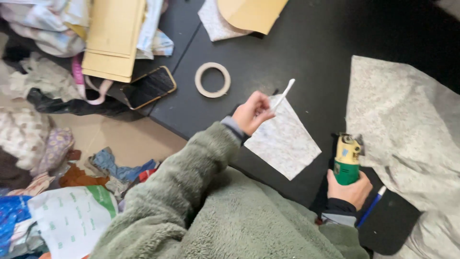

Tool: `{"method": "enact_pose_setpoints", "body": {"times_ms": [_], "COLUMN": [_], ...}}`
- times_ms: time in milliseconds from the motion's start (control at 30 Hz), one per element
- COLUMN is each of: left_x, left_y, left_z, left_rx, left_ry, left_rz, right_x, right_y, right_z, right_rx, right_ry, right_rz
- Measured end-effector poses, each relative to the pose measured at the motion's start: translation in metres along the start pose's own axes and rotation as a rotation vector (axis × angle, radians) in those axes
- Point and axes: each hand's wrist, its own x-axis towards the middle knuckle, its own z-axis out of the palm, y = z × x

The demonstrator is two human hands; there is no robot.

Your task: The person uses an electric rotary cutter to cut a piece of floral-patterned fabric on a black table. They place a cardboard pattern on the fabric, trace its outline with a blue pen, and then cut along the marked lines. The person also folds and unfolds the fabric and handles the cardboard pattern throughout the process.

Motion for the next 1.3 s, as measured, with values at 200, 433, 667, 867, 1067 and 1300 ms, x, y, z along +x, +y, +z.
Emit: {"method": "enact_pose_setpoints", "body": {"times_ms": [200, 433, 667, 867, 1067, 1300], "left_x": [-0.166, -0.244, -0.186, -0.072, 0.021, 0.169], "left_y": [-0.043, -0.082, -0.17, -0.035, -0.058, -0.105], "left_z": [-0.198, -0.45, -0.548, -0.371, -0.199, -0.152], "left_rx": [0.011, 0.645, 0.571, 0.588, -0.059, -0.398], "left_ry": [0.531, 1.176, 1.177, 0.889, 0.064, 0.304], "left_rz": [0.036, -0.198, -0.504, 0.043, -0.046, -0.527], "right_x": [-0.013, -0.003, 0.048, 0.08, 0.064, 0.06], "right_y": [-0.007, -0.027, -0.061, -0.061, -0.021, -0.047], "right_z": [0.013, 0.065, 0.099, 0.104, 0.115, 0.084], "right_rx": [-0.296, -0.331, -0.093, -0.256, -0.072, 0.168], "right_ry": [0.04, 0.133, -0.203, -0.609, -0.575, -0.608], "right_rz": [-0.055, -0.407, -0.256, 0.028, 0.289, 0.111]}}
